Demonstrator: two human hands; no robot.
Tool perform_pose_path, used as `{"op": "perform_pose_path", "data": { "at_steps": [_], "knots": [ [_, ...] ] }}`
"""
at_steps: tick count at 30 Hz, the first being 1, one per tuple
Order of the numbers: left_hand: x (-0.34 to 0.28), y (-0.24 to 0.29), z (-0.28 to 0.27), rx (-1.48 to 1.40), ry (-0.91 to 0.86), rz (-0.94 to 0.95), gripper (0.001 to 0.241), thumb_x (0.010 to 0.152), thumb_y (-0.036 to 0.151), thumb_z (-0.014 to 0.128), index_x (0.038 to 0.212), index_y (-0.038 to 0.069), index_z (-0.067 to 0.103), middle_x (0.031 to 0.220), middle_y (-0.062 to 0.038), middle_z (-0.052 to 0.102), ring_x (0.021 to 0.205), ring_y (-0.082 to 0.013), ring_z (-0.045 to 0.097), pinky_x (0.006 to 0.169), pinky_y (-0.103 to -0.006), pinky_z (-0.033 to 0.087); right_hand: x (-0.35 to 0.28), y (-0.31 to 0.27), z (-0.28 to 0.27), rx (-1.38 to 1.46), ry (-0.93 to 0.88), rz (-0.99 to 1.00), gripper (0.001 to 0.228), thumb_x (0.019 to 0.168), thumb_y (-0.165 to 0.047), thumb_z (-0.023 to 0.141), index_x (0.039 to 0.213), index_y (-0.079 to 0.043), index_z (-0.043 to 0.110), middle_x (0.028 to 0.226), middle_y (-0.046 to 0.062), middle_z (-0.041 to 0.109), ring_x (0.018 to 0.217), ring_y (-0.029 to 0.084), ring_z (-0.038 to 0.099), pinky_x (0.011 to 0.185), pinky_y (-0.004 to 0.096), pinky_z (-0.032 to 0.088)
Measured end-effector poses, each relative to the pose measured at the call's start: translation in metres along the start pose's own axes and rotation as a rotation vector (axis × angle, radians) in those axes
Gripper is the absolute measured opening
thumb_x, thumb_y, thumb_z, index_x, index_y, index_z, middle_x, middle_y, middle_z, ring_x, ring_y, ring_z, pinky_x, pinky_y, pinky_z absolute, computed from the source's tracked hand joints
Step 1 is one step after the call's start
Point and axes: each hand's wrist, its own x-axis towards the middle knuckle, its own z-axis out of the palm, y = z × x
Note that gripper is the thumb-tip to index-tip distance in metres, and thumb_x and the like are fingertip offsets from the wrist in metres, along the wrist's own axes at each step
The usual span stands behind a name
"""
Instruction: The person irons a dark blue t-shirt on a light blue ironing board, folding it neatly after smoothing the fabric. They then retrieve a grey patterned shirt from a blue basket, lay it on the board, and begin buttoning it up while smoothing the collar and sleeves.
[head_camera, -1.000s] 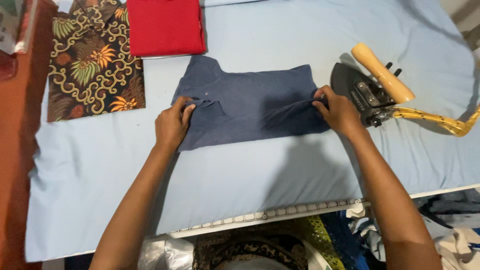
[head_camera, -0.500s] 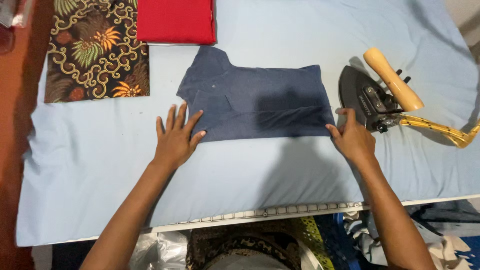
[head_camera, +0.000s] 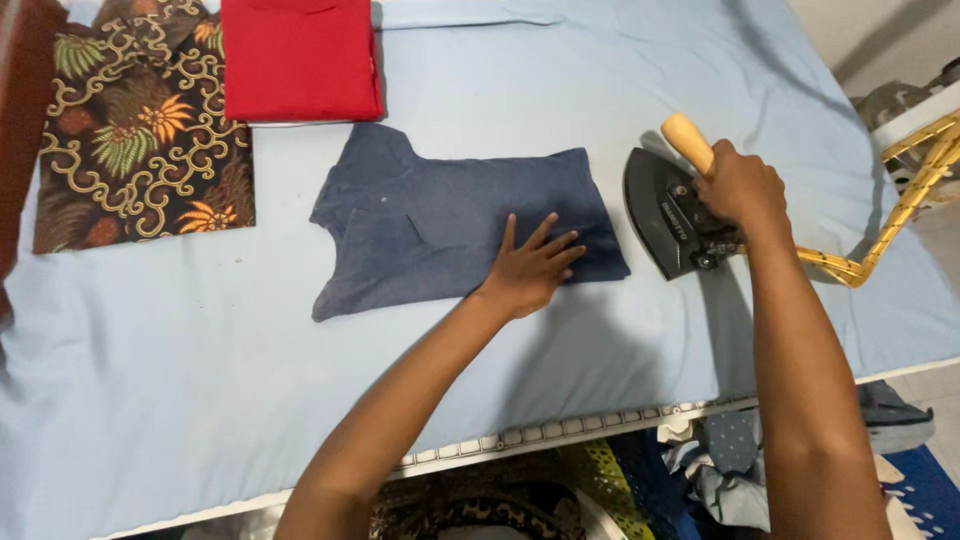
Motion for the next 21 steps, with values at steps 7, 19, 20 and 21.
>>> {"op": "perform_pose_path", "data": {
  "at_steps": [7, 19, 20, 21],
  "knots": [
    [-0.011, -0.016, -0.014, -0.259, 0.123, 0.073, 0.062, 0.101, 0.050, 0.048, 0.154, 0.021, 0.038, 0.164, -0.003, 0.025, 0.152, -0.0287, 0.005, 0.114, -0.0720, -0.005, -0.073, 0.002, -0.031, 0.238, -0.009, -0.098, 0.049, 0.080, -0.027, 0.078, 0.126, -0.015, 0.068, 0.096, 0.020, 0.074, 0.090, 0.041, 0.071, 0.079, 0.051, 0.054],
    [-0.157, -0.152, -0.059, 0.183, 0.175, -0.297, 0.049, 0.100, 0.051, 0.043, 0.148, 0.039, 0.047, 0.162, 0.003, 0.036, 0.153, -0.0307, 0.020, 0.111, -0.0790, 0.002, -0.141, -0.096, -0.040, -0.032, -0.004, -0.344, 0.044, 0.085, -0.027, 0.070, 0.129, -0.025, 0.066, 0.087, 0.020, 0.074, 0.083, 0.043, 0.070, 0.074, 0.054, 0.055],
    [-0.160, -0.158, -0.057, 0.168, 0.174, -0.302, 0.051, 0.102, 0.053, 0.039, 0.152, 0.041, 0.042, 0.165, 0.002, 0.030, 0.154, -0.0326, 0.016, 0.110, -0.0800, 0.001, -0.138, -0.099, -0.037, -0.089, -0.012, -0.313, 0.038, 0.090, -0.027, 0.068, 0.128, -0.023, 0.065, 0.087, 0.020, 0.074, 0.083, 0.043, 0.070, 0.073, 0.054, 0.054],
    [-0.165, -0.161, -0.055, 0.153, 0.174, -0.308, 0.053, 0.104, 0.055, 0.035, 0.155, 0.042, 0.037, 0.168, 0.002, 0.025, 0.155, -0.0345, 0.013, 0.109, -0.0810, 0.000, -0.138, -0.101, -0.033, -0.146, -0.020, -0.283, 0.032, 0.095, -0.028, 0.066, 0.127, -0.021, 0.065, 0.086, 0.020, 0.073, 0.083, 0.044, 0.070, 0.073, 0.055, 0.054]
  ]
}}
